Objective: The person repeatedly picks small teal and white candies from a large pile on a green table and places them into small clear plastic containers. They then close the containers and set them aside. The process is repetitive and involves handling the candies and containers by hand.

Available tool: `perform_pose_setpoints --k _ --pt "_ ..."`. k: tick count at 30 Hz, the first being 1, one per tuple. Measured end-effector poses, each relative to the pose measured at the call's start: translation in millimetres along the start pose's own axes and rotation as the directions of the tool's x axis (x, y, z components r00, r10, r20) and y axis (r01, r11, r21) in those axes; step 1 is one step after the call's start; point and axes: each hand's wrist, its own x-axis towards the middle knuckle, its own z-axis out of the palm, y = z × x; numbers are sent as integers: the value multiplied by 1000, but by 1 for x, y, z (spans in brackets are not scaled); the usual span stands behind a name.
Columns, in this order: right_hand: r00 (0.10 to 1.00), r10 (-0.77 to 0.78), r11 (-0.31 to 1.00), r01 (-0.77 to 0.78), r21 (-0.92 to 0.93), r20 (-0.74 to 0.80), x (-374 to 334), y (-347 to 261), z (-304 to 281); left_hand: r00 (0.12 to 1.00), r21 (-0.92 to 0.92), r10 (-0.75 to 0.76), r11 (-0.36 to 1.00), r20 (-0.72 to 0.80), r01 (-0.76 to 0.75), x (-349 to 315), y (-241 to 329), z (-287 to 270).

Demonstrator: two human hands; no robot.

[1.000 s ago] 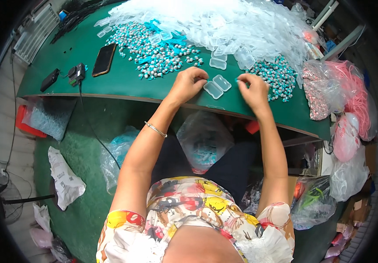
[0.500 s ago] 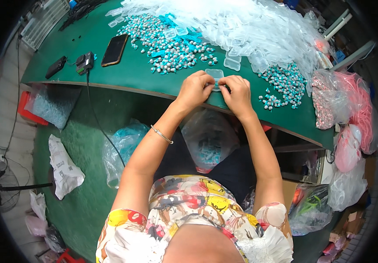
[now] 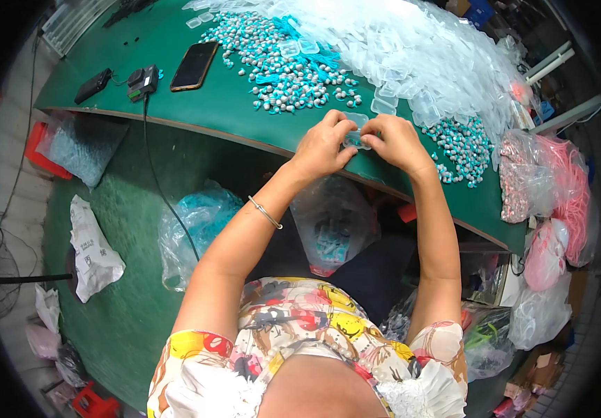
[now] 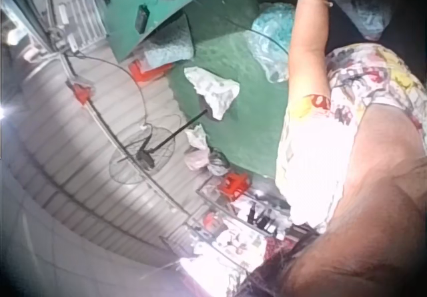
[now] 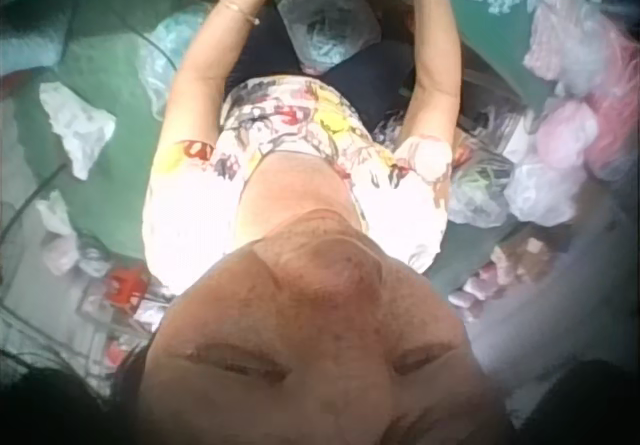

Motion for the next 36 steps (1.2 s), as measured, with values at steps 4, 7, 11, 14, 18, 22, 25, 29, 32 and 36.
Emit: perform_pose_setpoints --k 4,7,11,14,18,22,25,29,32,36 --pt "977 6 991 21 128 -211 44 6 4 998 74 33 997 -47 -29 3 4 2" --pt "954 -17 987 64 148 -298 91 6 31 998 114 59 992 0 -59 3 -1 4" --pt "948 75 996 -83 -15 -308 135 -2 61 999 101 35 994 12 -36 2 -3 3" --pt "944 193 975 -154 158 -268 146 10 68 999 85 34 996 8 -34 2 -2 2" --pt "911 179 916 -17 401 -370 112 22 52 999 62 33 998 -10 -32 2 -4 5" --pt "948 115 815 80 574 -296 47 29 28 998 55 41 998 -39 -39 2 -5 6" --pt "960 54 851 100 515 -275 4 31 18 1000 52 -4 999 -18 5 2 -2 3" --pt "972 -29 899 128 418 -235 -20 27 13 1000 42 -3 999 -11 3 4 -3 4" --pt "966 -87 911 177 373 -245 -17 24 17 1000 39 -18 999 0 18 5 0 2" --pt "924 -269 954 295 58 -272 -13 28 20 999 49 23 999 -22 -22 5 -2 3"
